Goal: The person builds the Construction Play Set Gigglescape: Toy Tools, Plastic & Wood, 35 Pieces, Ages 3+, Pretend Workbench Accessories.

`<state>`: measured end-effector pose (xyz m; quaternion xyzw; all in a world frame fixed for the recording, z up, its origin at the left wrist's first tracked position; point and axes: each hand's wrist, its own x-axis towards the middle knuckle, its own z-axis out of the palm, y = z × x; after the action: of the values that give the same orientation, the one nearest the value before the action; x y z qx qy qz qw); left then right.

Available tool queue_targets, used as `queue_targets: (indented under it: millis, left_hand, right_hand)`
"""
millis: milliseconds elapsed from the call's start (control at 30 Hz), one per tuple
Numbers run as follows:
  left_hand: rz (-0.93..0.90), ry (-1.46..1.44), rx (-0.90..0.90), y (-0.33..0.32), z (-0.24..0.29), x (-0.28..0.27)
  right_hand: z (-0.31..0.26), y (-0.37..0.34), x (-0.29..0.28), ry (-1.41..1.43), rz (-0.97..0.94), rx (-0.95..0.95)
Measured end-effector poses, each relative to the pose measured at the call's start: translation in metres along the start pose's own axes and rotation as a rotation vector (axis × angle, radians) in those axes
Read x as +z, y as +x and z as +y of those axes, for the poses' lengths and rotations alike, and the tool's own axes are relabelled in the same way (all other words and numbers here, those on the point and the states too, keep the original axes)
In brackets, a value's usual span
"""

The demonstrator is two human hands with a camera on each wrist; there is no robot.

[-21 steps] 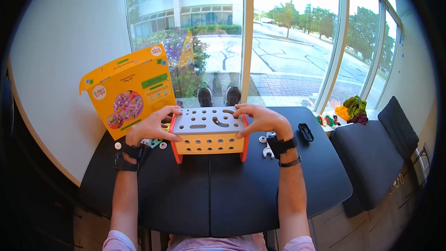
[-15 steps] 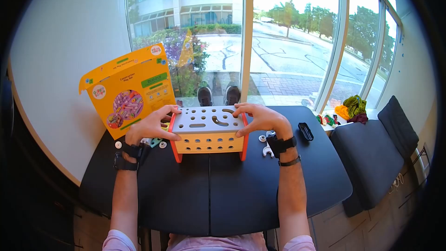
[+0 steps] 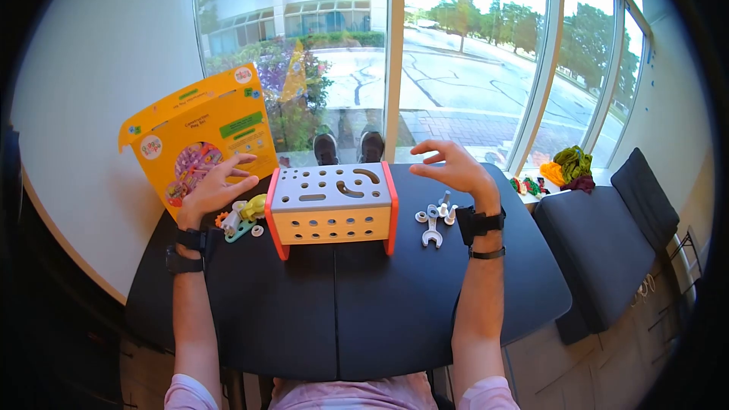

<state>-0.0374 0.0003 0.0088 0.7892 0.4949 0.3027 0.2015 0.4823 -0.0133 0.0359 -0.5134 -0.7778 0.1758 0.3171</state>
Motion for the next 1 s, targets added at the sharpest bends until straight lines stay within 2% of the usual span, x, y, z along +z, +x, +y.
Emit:
queue_targets:
  millis: [200,267,367,600,767,833,900,933,1000]
  left_hand:
    - [0.023,0.015,-0.002,-0.002,-0.005,-0.005]
    - [0.022,0.007,0.003,-0.005,0.003,-0.005]
    - [0.048,0.037,0.043,-0.012,0.010,-0.008]
    - [0.036,0.140,0.038,-0.049,0.000,-0.007]
    - [0.038,0.111,0.040,-0.067,-0.011,-0.001]
    - [0.044,0.077,0.071,-0.070,-0.001,0.006]
    - [0.042,-0.078,0.066,-0.075,0.016,0.022]
    - [0.041,-0.157,0.063,-0.077,0.023,0.030]
    - [-0.025,-0.098,0.007,-0.077,0.029,0.046]
  right_hand:
    - [0.021,0.000,-0.006,-0.020,0.100,0.012]
    - [0.011,0.001,-0.006,-0.009,0.105,-0.006]
    - [-0.005,-0.005,-0.003,-0.035,0.083,-0.026]
    - [-0.004,-0.035,-0.003,-0.168,-0.020,0.020]
    - [-0.007,-0.056,-0.001,-0.113,-0.024,0.015]
    - [-0.011,-0.059,0.009,-0.055,-0.005,-0.005]
    - [-0.016,-0.061,0.032,0.044,0.046,-0.047]
    - [-0.021,-0.064,0.043,0.174,-0.010,0.042]
    - [-0.025,-0.068,0.066,0.121,-0.046,0.035]
